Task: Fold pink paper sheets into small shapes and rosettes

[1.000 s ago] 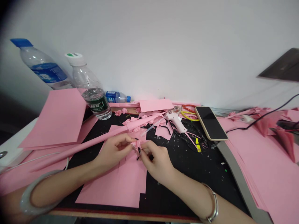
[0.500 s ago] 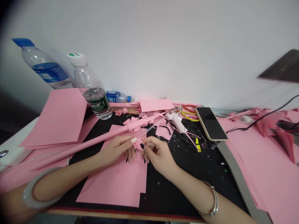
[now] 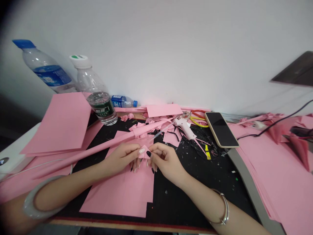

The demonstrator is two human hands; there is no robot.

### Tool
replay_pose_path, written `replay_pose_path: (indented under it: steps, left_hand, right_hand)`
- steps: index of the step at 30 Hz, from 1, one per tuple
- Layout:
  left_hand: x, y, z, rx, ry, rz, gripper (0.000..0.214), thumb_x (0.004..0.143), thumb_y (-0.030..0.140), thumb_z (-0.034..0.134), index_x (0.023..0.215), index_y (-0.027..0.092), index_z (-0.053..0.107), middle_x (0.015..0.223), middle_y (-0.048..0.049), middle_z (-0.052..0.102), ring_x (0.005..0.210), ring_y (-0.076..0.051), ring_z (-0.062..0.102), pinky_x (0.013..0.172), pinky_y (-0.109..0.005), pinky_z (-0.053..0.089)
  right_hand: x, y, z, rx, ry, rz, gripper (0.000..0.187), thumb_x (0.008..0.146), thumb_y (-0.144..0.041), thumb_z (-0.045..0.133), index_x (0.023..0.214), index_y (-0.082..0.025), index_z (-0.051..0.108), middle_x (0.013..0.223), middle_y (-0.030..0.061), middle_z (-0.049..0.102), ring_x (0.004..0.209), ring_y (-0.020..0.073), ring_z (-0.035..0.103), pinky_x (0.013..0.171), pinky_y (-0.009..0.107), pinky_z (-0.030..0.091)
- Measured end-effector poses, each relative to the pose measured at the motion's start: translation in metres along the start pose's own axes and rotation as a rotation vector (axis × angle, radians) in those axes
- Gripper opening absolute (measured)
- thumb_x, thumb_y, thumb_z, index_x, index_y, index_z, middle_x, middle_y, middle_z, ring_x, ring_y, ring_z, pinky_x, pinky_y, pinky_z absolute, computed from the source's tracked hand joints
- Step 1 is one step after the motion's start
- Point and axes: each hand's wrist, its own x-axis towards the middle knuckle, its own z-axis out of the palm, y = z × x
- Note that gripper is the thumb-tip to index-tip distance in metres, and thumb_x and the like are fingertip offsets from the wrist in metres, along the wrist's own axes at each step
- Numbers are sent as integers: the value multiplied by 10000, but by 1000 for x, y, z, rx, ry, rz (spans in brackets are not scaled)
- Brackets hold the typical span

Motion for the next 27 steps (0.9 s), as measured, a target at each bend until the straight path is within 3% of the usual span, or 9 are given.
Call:
replay_pose_path:
  steps: [12,27]
  left_hand:
    - [2,5,-3,98,-48,19,292,901,285,390,685,149,532,536,-2,587,441,-103,555,432,-204,420]
    - [1,4,-5,169,-26,33,338,891,228,402,600,134,545,519,-11,622,418,-96,579,429,-184,425]
  right_hand:
    - [2,2,-3,76,-29,18,160,812,-306,583,811,-146,577,565,-27,597,389,61,472,405,185,379]
    - [2,4,-3,73,-32,29,187,804,-329,595,774,-154,536,566,-23,604,382,59,466,397,182,371]
